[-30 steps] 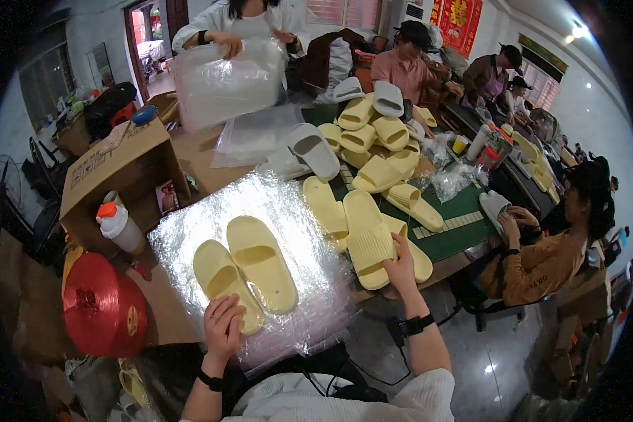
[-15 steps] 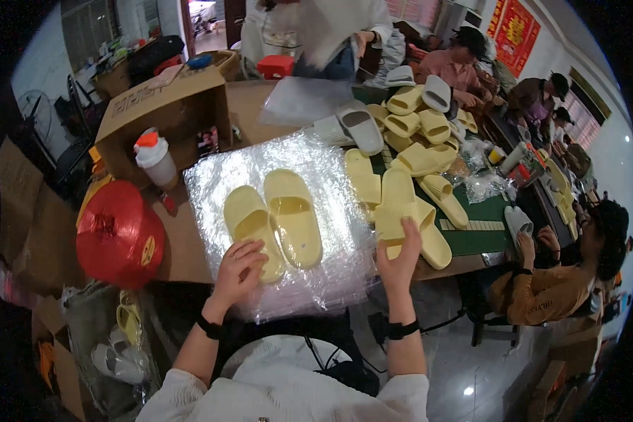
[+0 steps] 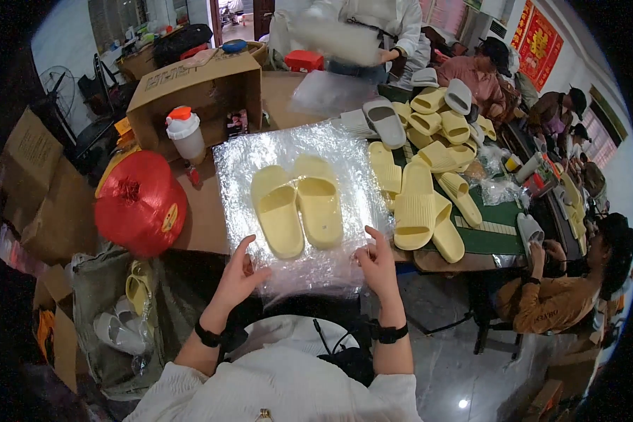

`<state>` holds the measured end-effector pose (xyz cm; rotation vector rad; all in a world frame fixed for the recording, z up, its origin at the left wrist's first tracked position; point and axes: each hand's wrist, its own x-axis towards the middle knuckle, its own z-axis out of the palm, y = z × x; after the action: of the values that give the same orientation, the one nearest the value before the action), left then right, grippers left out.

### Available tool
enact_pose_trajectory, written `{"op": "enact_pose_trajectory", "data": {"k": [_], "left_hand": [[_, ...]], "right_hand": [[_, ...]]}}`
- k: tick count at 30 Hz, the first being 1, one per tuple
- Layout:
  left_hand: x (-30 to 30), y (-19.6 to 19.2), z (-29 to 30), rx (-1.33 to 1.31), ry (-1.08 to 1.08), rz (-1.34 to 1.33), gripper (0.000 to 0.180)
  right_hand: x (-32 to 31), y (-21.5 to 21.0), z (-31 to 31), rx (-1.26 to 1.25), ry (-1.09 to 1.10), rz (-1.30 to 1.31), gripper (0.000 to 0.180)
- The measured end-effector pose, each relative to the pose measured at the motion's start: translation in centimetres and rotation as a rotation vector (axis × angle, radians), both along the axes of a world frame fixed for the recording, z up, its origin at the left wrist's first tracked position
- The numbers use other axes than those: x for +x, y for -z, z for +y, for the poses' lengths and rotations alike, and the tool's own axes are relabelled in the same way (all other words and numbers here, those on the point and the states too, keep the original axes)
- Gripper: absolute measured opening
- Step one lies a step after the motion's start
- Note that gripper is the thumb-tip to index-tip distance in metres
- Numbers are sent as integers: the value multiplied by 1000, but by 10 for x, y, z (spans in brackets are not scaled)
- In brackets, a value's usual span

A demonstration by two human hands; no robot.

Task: Packing pairs of slippers into plastic bags.

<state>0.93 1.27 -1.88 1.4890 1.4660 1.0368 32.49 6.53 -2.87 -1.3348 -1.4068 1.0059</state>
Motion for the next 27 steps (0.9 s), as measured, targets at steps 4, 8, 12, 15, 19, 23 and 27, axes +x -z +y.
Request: {"op": "enact_pose_trajectory", "data": {"k": [4,8,12,15,19,23,27], "left_hand": [[-13,0,7,74,-73,-305,52],[-33,10,5,86,-77,-184,46],[-33,13,-11,69,-176,63,50],[-33,5,-19,9,-187,144,43],[-45,16,-16,121,-87,92,25],[-46,13,-13,192,-51,-182,15],[-47,-3,-24,-238,-119,-370,14]], "right_hand": [[6,-19,-25,-62,17,-51,54],[13,-2,-41,-6,-61,-119,54],[1,-8,-53,6,81,-222,47],[2,-16,-53,-45,97,-278,34],[16,5,-48,-90,17,-118,18],[18,2,-47,-70,-25,-21,15],[14,-14,-55,-197,16,146,16]]}}
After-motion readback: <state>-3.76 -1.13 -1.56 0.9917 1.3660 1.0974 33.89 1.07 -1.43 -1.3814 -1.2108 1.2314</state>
